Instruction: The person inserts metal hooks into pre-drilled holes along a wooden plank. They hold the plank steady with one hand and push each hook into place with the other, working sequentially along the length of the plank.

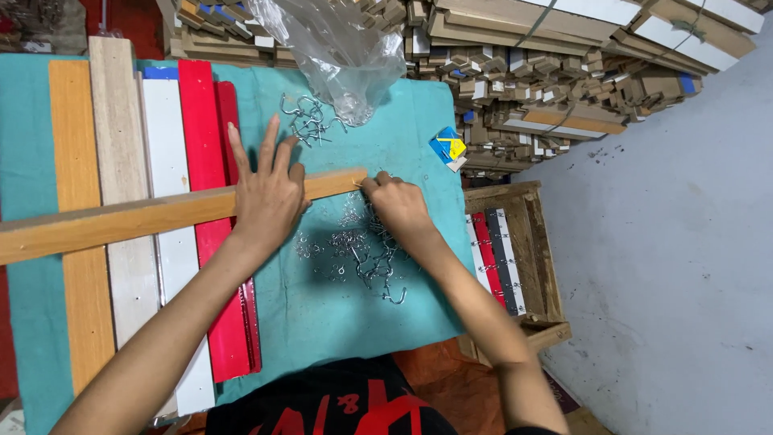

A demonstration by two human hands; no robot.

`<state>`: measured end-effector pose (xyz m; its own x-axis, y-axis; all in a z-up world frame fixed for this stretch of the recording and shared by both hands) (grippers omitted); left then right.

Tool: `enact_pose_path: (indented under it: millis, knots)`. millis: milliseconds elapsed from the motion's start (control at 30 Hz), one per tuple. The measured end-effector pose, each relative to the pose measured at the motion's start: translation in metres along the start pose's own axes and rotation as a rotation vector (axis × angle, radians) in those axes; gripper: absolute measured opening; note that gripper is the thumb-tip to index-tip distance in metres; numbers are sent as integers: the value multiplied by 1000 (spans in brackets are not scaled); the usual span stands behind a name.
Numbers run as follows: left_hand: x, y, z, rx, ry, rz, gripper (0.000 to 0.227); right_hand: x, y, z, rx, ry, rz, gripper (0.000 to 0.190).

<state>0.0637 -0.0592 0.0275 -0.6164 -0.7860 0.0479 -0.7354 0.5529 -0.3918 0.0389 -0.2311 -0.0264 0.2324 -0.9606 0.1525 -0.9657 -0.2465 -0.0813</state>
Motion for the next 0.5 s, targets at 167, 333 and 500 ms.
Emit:
enact_pose_path:
  millis: [167,333,500]
  knots:
    - [3,-3,11,-47,50,38,40,-20,18,4,161,161,-74,5]
    - [-1,-9,2,-104,92,37,41,-28,26,2,177,128,3,4]
    - [1,-12,2,-159,114,33,41,-25,27,4,68,-111,124,5]
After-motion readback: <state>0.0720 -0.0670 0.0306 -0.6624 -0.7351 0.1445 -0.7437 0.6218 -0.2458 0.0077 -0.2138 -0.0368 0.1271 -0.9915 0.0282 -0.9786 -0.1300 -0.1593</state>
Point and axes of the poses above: each hand's wrist, its own y-axis away from the middle knuckle, its own z-axis out of the palm, x = y × z, the point moved 9 cm from there along -y, towards the middle knuckle, and after that the axes turned 1 degree about x, right-handed, at the moved point
